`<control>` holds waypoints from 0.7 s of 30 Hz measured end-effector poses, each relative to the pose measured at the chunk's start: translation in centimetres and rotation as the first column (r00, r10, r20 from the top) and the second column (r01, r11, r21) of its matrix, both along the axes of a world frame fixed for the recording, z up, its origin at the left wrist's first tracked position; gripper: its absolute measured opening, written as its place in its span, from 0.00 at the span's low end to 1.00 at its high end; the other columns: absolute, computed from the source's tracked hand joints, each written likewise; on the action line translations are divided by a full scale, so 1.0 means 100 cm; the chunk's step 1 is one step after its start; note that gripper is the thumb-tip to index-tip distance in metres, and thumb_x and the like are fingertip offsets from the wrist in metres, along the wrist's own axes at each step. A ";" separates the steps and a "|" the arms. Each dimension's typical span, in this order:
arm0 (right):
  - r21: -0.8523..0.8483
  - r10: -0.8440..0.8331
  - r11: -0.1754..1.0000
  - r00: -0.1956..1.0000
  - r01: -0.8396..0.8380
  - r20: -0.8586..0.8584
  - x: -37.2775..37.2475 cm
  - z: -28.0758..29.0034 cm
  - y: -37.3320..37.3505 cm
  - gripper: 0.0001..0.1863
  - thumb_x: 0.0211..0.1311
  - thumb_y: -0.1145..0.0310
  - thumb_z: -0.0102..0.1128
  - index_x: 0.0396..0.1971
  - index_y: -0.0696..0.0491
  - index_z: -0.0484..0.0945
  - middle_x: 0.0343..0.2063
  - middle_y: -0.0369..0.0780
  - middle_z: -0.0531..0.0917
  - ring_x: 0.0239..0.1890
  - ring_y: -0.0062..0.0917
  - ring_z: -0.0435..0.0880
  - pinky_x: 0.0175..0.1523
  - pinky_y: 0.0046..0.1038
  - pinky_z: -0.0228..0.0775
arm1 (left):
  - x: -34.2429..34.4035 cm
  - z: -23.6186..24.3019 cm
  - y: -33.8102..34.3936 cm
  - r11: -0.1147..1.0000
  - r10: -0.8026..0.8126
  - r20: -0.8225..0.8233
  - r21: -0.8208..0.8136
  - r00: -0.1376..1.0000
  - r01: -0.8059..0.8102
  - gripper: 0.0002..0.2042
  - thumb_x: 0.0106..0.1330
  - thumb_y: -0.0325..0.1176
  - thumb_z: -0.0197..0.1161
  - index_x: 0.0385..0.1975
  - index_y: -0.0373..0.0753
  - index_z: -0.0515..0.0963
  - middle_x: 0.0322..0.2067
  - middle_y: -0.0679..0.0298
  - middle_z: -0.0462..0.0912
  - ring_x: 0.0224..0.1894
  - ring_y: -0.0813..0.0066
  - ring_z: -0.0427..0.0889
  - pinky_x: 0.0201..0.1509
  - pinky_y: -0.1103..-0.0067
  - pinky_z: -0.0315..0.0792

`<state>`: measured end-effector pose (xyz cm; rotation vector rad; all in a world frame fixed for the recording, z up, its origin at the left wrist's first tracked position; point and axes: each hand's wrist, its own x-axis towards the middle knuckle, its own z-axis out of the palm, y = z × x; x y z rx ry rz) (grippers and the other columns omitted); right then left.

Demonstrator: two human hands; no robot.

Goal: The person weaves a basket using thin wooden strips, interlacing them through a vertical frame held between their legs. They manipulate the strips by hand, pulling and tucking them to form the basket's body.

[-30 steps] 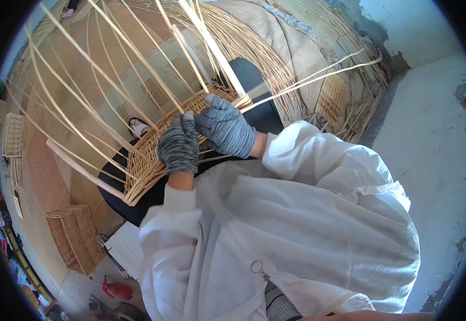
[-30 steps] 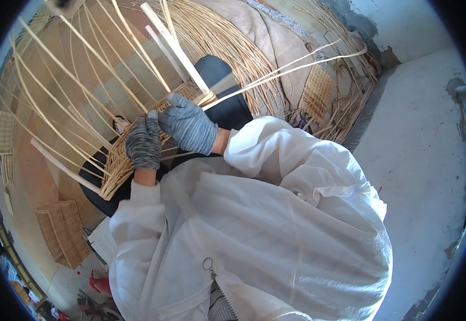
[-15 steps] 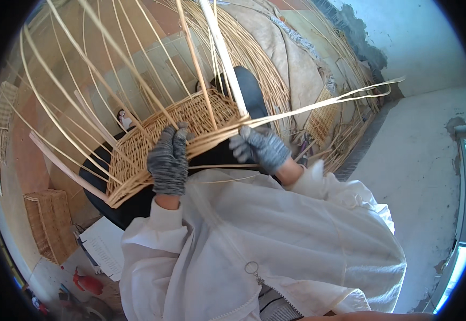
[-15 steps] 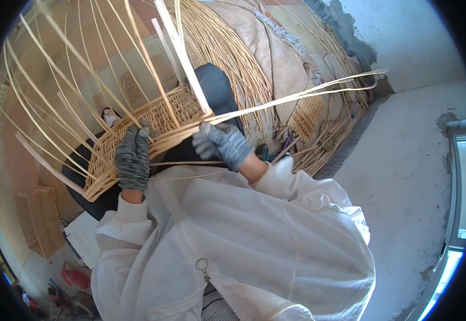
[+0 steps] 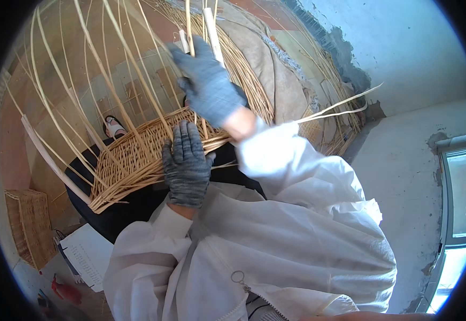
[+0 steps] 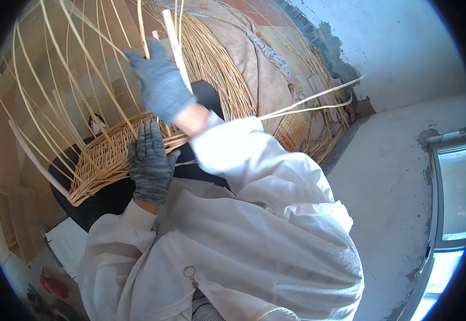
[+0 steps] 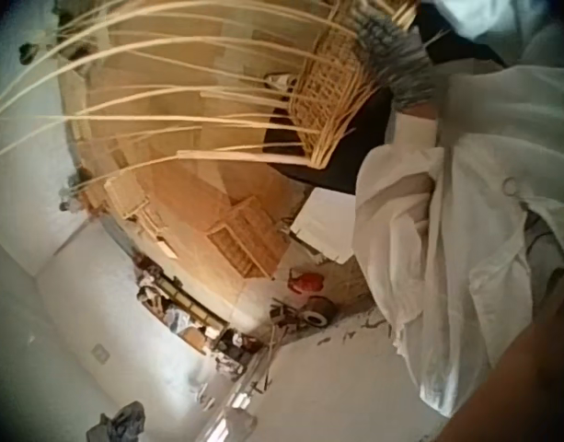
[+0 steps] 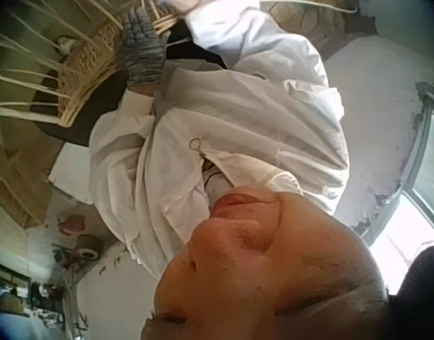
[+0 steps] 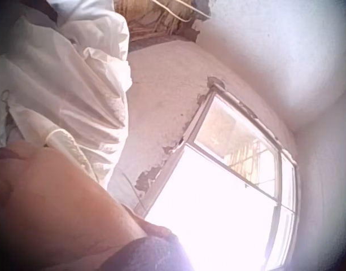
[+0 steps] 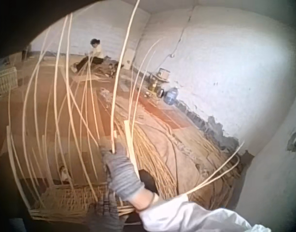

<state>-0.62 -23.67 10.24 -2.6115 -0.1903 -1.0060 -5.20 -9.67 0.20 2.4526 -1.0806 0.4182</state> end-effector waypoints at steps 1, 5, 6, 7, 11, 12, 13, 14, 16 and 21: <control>-0.018 -0.105 0.994 0.989 0.104 -0.102 0.012 -0.002 0.003 0.24 0.52 0.74 0.58 0.52 0.55 0.69 0.34 0.47 0.76 0.39 0.33 0.76 0.39 0.32 0.71 | 0.000 -0.005 -0.007 0.998 0.068 0.030 0.009 0.997 -0.068 0.34 0.52 0.47 0.62 0.57 0.36 0.61 0.56 0.56 0.66 0.59 0.62 0.64 0.60 0.61 0.57; 0.291 -0.145 0.941 0.982 0.174 -0.118 -0.057 -0.015 -0.038 0.24 0.53 0.69 0.59 0.52 0.56 0.69 0.34 0.49 0.79 0.36 0.33 0.79 0.39 0.28 0.73 | 0.006 -0.014 -0.004 0.997 0.024 0.136 0.063 0.990 -0.033 0.27 0.53 0.51 0.59 0.49 0.40 0.70 0.49 0.58 0.71 0.52 0.63 0.69 0.53 0.62 0.63; 0.372 -0.211 0.876 0.937 0.308 -0.279 -0.089 -0.022 -0.053 0.22 0.55 0.66 0.59 0.49 0.57 0.71 0.32 0.49 0.81 0.33 0.31 0.81 0.38 0.26 0.74 | 0.008 -0.015 -0.002 0.995 0.014 0.161 0.091 0.987 -0.029 0.25 0.54 0.51 0.59 0.47 0.41 0.71 0.47 0.59 0.72 0.50 0.64 0.70 0.52 0.63 0.64; 0.339 -0.240 0.815 0.807 0.469 -0.539 -0.109 -0.011 -0.051 0.20 0.55 0.62 0.59 0.45 0.58 0.74 0.32 0.48 0.81 0.36 0.33 0.81 0.41 0.30 0.74 | 0.011 -0.020 -0.003 0.994 0.007 0.189 0.109 0.982 -0.028 0.24 0.54 0.52 0.58 0.45 0.41 0.72 0.43 0.61 0.74 0.48 0.66 0.71 0.50 0.64 0.65; -0.136 0.181 0.966 0.954 -0.218 -0.237 -0.107 -0.018 -0.034 0.24 0.42 0.58 0.64 0.40 0.56 0.77 0.40 0.42 0.78 0.44 0.38 0.76 0.51 0.36 0.66 | 0.011 -0.005 -0.002 0.985 -0.011 0.123 0.175 0.992 -0.011 0.20 0.55 0.50 0.57 0.41 0.42 0.74 0.37 0.65 0.75 0.41 0.67 0.73 0.49 0.66 0.65; -0.195 0.040 0.972 0.912 -0.130 -0.408 -0.106 -0.022 -0.015 0.25 0.38 0.57 0.65 0.39 0.54 0.78 0.40 0.40 0.77 0.46 0.34 0.73 0.53 0.36 0.62 | 0.009 0.012 -0.001 0.957 -0.021 -0.118 0.286 0.993 0.054 0.22 0.56 0.49 0.56 0.45 0.41 0.73 0.43 0.62 0.74 0.47 0.65 0.72 0.52 0.66 0.64; -0.246 0.007 0.960 0.892 -0.132 -0.451 -0.102 -0.044 -0.013 0.26 0.38 0.55 0.65 0.39 0.53 0.78 0.39 0.41 0.77 0.45 0.33 0.74 0.53 0.37 0.60 | 0.017 0.021 0.003 0.971 -0.046 -0.011 0.235 0.999 0.048 0.23 0.56 0.49 0.56 0.46 0.41 0.72 0.46 0.61 0.72 0.49 0.64 0.70 0.54 0.66 0.63; -0.239 -0.037 0.968 0.896 -0.078 -0.442 -0.103 -0.051 -0.010 0.25 0.38 0.53 0.65 0.38 0.53 0.78 0.38 0.40 0.77 0.43 0.32 0.74 0.50 0.38 0.60 | 0.026 0.026 0.007 0.982 -0.068 0.087 0.181 0.994 0.051 0.24 0.57 0.50 0.55 0.48 0.40 0.72 0.49 0.59 0.71 0.52 0.62 0.69 0.56 0.66 0.61; -0.225 -0.112 0.974 0.889 0.011 -0.443 -0.101 -0.054 -0.006 0.25 0.38 0.51 0.65 0.36 0.51 0.78 0.34 0.38 0.78 0.40 0.31 0.74 0.47 0.38 0.60 | 0.045 0.066 0.004 0.987 -0.147 0.274 0.102 0.950 0.123 0.26 0.58 0.49 0.54 0.53 0.40 0.68 0.55 0.57 0.66 0.57 0.61 0.64 0.62 0.66 0.56; -0.142 -0.095 0.988 0.967 0.062 -0.236 -0.100 -0.071 0.002 0.24 0.36 0.48 0.64 0.32 0.49 0.79 0.27 0.33 0.79 0.35 0.28 0.74 0.40 0.37 0.58 | 0.087 0.079 -0.029 0.909 -0.027 0.135 0.415 0.990 -0.032 0.28 0.62 0.48 0.50 0.57 0.36 0.63 0.61 0.52 0.58 0.63 0.58 0.56 0.68 0.67 0.45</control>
